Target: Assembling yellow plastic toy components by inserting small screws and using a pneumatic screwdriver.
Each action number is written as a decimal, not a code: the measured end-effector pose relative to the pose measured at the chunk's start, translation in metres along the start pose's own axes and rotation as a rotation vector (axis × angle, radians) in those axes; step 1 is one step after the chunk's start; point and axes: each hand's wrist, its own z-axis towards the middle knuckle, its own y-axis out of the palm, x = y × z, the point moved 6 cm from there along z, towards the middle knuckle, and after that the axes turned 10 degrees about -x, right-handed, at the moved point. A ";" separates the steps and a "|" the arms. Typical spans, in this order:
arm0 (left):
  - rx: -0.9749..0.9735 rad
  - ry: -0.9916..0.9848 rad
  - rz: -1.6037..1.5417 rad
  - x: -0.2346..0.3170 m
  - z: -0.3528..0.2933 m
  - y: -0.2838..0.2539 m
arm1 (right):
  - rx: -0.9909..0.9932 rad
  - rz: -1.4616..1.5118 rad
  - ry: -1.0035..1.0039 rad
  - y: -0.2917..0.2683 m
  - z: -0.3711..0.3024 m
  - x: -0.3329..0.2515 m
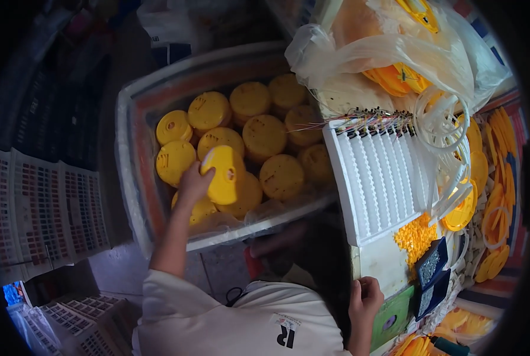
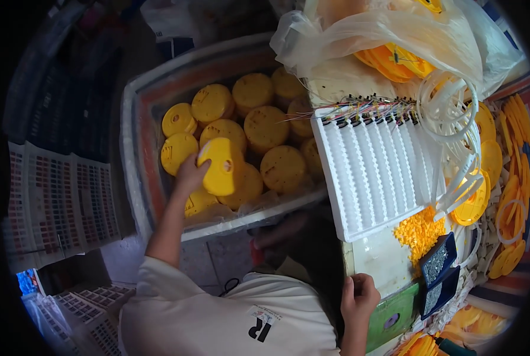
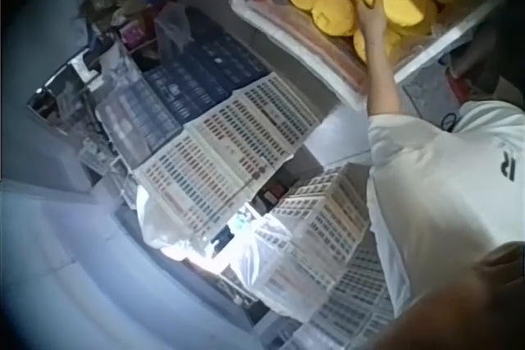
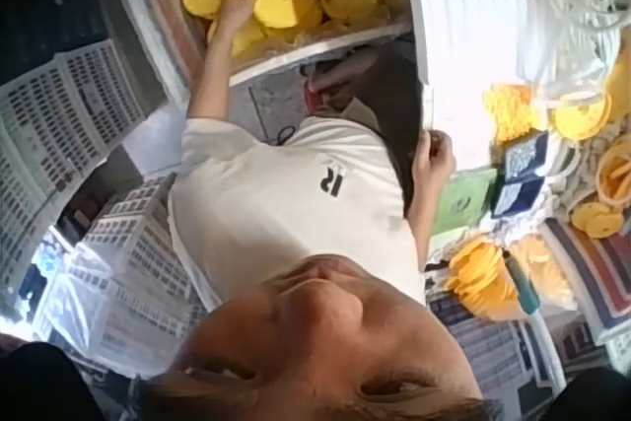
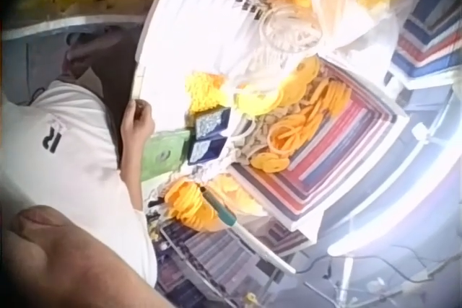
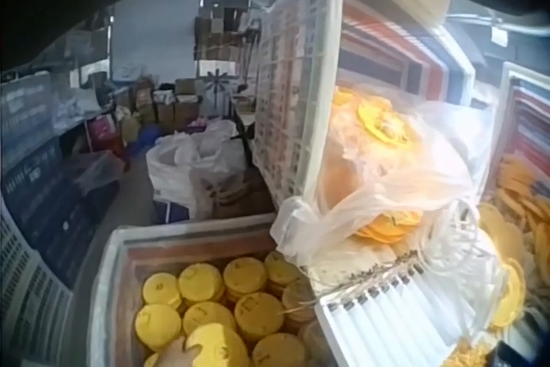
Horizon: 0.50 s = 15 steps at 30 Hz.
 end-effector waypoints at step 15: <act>0.317 0.191 0.571 -0.003 0.079 -0.061 | 0.070 0.060 0.035 0.003 0.003 0.009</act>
